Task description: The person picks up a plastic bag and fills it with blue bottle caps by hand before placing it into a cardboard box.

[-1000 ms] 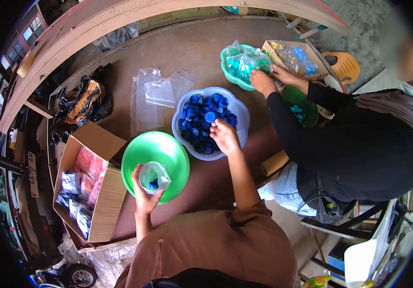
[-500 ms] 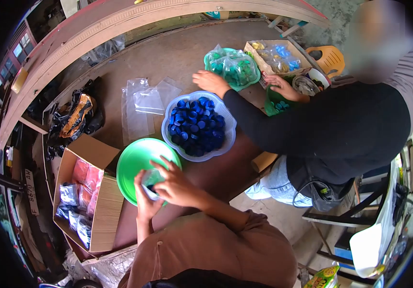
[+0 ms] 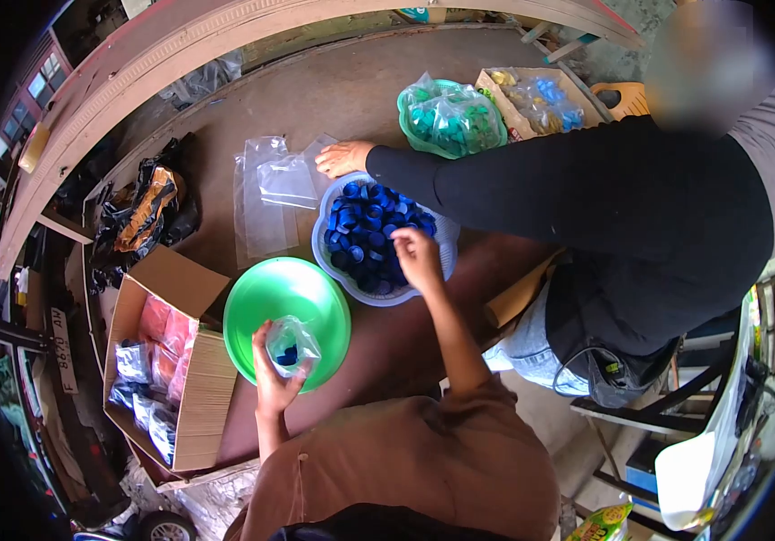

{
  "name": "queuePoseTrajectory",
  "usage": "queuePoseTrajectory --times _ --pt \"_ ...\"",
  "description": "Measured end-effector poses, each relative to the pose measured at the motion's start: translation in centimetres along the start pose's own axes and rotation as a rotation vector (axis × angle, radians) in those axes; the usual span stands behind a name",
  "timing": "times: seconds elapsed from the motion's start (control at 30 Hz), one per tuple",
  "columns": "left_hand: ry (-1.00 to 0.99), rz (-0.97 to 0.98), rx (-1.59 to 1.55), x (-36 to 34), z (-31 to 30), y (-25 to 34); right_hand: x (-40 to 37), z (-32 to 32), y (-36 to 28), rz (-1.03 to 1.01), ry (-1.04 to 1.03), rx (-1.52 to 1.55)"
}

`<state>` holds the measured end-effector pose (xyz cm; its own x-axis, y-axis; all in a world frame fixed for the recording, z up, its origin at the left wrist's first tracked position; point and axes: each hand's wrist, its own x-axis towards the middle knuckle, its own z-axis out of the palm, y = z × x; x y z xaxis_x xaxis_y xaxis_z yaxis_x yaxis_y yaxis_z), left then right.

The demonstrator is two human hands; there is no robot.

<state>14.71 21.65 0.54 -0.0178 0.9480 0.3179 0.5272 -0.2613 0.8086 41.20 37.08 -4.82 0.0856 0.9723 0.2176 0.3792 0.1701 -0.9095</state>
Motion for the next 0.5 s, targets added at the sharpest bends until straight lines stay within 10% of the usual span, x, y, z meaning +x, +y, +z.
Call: queuePoseTrajectory --times 0.33,0.5 --pt "0.007 -0.062 -0.005 -0.2 -0.2 -0.7 8.0 1.0 5.4 -0.229 0.210 -0.870" --pt "0.035 -0.081 0.017 -0.3 -0.5 -0.8 7.1 0.5 5.2 -0.004 0.147 -0.633"
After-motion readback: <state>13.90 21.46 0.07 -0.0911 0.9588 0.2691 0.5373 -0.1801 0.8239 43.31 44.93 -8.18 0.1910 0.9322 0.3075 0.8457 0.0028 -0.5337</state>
